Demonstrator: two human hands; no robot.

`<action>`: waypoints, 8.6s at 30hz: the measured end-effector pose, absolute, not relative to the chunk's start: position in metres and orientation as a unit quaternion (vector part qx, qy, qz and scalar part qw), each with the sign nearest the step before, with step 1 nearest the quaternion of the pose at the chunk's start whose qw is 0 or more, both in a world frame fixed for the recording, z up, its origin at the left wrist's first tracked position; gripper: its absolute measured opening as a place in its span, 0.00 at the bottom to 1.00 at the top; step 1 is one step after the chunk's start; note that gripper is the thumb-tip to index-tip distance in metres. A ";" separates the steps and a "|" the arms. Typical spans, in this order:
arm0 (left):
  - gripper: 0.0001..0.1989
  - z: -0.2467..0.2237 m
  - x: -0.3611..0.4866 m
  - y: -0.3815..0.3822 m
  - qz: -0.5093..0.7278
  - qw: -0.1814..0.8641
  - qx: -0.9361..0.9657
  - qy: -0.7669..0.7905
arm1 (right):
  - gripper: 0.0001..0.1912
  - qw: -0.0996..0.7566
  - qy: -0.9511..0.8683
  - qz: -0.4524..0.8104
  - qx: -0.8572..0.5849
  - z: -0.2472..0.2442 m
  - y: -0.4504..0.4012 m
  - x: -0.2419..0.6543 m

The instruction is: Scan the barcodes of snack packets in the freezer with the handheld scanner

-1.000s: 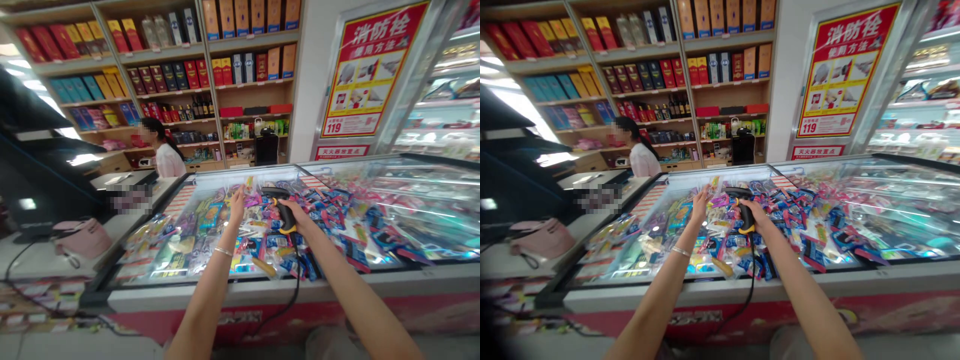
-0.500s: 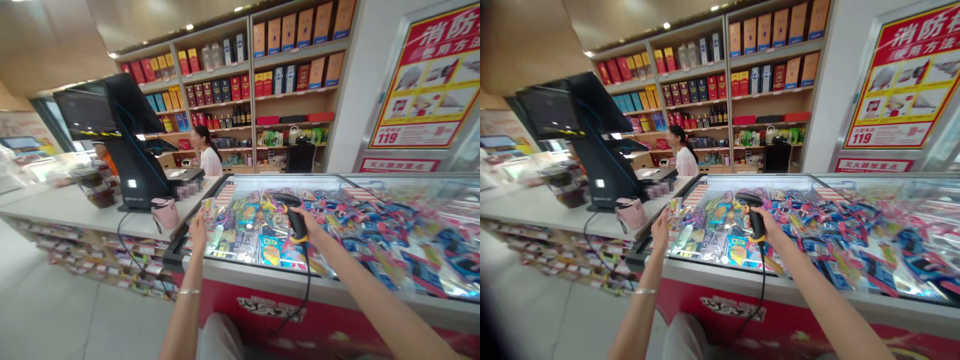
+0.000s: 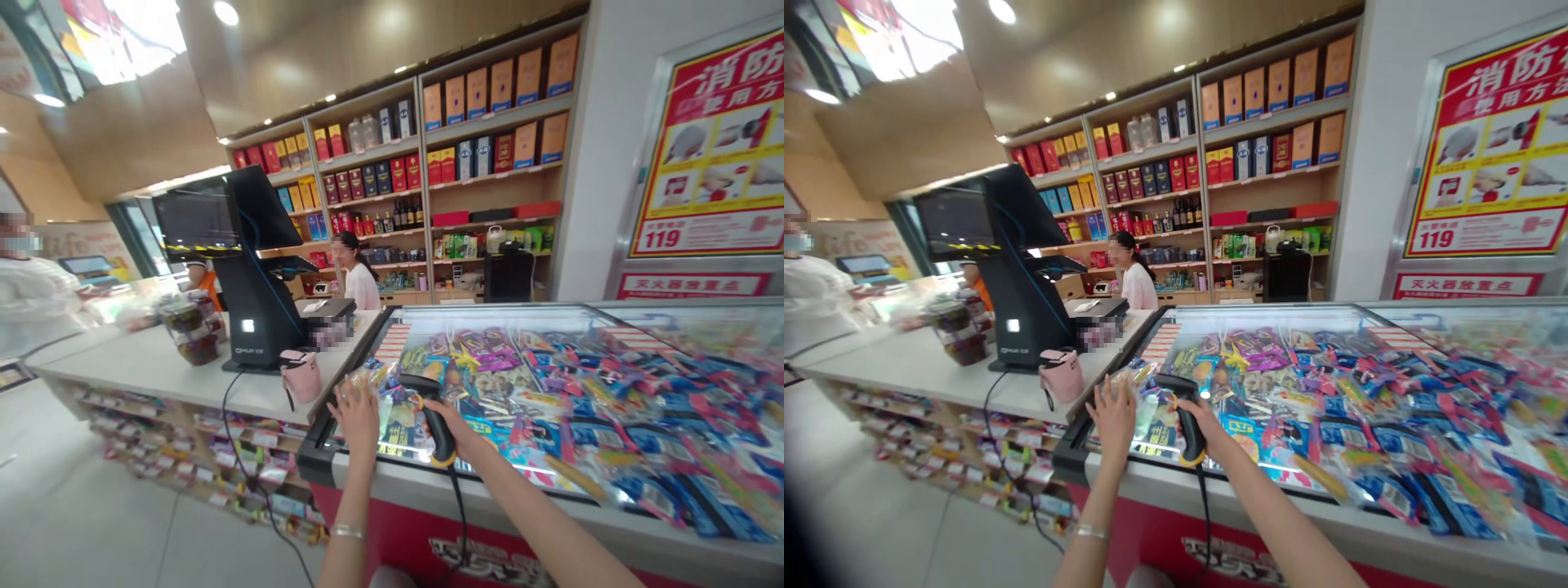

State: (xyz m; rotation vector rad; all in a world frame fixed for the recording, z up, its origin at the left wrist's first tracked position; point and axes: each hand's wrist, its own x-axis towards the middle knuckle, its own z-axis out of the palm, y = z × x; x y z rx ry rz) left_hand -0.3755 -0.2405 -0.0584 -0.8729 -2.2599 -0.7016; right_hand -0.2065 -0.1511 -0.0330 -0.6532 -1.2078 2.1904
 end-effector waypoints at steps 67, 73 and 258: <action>0.20 -0.019 -0.225 -0.010 -0.674 -0.292 -0.424 -0.530 | 0.19 0.235 -0.570 0.753 -0.230 0.009 0.047 0.046; 0.24 -0.020 -0.207 -0.004 -0.734 -0.360 -0.403 -0.412 | 0.15 0.263 -0.578 0.741 -0.218 0.025 0.028 0.049; 0.26 0.014 -0.172 -0.052 -0.375 0.155 -0.632 -0.660 | 0.18 0.472 -0.483 0.709 -0.204 0.013 -0.020 0.077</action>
